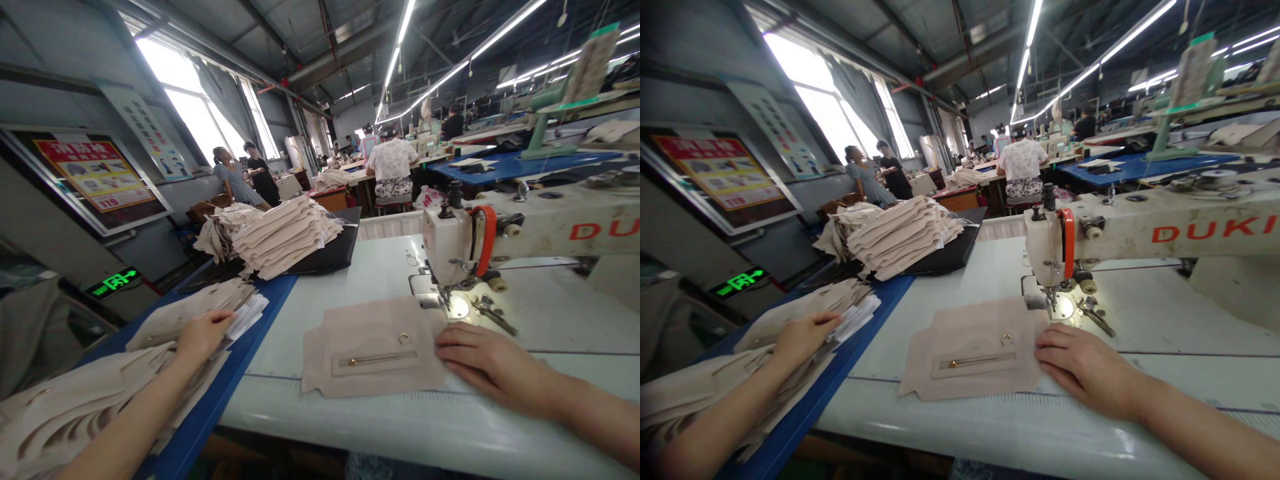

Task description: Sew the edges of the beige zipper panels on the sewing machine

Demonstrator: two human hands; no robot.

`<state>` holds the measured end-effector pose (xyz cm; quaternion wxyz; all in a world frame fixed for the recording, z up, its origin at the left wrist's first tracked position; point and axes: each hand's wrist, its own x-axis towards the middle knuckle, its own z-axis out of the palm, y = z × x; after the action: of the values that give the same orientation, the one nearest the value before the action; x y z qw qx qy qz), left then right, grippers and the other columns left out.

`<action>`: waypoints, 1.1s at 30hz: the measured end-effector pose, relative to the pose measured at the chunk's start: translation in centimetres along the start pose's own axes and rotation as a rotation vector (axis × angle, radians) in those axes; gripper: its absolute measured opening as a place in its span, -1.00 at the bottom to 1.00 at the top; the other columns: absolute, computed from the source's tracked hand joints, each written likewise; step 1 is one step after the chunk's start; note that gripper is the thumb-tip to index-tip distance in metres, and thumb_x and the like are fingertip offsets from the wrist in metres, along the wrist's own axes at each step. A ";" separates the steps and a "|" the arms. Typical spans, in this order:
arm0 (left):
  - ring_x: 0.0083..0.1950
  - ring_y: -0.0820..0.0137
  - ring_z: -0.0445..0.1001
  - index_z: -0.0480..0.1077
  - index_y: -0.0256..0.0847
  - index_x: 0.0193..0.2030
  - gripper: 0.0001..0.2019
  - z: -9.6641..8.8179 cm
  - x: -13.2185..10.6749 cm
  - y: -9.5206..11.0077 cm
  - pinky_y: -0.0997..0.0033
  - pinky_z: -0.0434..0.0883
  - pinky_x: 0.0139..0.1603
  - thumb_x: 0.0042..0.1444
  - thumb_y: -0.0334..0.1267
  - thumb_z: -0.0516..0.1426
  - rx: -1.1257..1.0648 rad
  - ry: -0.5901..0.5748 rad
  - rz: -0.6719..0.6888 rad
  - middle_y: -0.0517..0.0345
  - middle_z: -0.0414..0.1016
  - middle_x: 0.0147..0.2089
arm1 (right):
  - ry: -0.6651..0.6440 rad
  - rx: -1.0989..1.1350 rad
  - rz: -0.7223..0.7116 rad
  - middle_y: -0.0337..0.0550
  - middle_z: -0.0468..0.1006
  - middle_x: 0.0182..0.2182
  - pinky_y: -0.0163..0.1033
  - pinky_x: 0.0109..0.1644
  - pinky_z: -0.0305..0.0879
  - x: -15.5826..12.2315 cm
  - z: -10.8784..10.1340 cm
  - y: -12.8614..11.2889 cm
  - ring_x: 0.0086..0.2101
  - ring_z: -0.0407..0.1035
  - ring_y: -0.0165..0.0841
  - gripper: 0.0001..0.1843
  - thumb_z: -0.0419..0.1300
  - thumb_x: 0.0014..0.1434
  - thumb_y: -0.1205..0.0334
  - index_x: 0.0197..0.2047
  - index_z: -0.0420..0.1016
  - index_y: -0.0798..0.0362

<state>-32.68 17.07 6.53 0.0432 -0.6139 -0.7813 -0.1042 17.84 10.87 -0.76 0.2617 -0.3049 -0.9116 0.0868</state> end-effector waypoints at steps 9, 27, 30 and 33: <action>-0.08 0.19 0.52 0.51 -0.10 -0.31 -0.72 2.2 -5.5 12.3 0.21 0.43 0.07 0.17 -0.08 0.01 -0.312 0.196 0.477 0.08 0.58 -0.18 | -0.046 -0.038 0.027 0.02 0.56 -0.12 -0.09 0.10 0.34 0.6 -0.1 0.0 -0.08 0.41 -0.23 -0.73 0.04 0.32 0.28 -0.05 0.54 0.09; -0.18 0.36 0.50 0.50 -0.19 -0.20 -0.76 9.0 -7.3 26.2 0.37 0.46 -0.13 0.30 -0.32 -0.01 -0.450 -0.038 1.147 0.11 0.56 -0.24 | -0.034 -0.138 -0.064 -0.07 0.63 -0.25 -0.21 -0.02 0.36 -0.2 -0.6 0.6 -0.17 0.44 -0.28 -0.71 0.03 0.30 0.29 -0.23 0.58 0.14; -0.16 0.34 0.50 0.50 -0.17 -0.11 -0.76 8.5 -7.3 26.7 0.35 0.47 -0.13 0.28 -0.36 -0.01 -0.358 -0.037 1.198 0.11 0.57 -0.20 | -0.049 -0.151 -0.064 -0.08 0.63 -0.24 -0.21 -0.03 0.35 -0.2 -0.6 0.6 -0.18 0.43 -0.28 -0.72 0.03 0.30 0.29 -0.24 0.58 0.13; -0.18 0.34 0.49 0.51 -0.17 -0.15 -0.72 8.6 -7.5 27.3 0.34 0.48 -0.13 0.25 -0.45 -0.02 -0.265 0.004 1.254 0.12 0.56 -0.22 | -0.079 -0.172 -0.071 -0.10 0.62 -0.24 -0.21 -0.05 0.34 -0.2 -0.6 0.7 -0.18 0.41 -0.28 -0.75 0.06 0.28 0.29 -0.25 0.58 0.12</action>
<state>-3.89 17.96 -0.27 0.0210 -0.9543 -0.2541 -0.1558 18.66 11.26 -0.53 0.2015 -0.2901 -0.9355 0.0111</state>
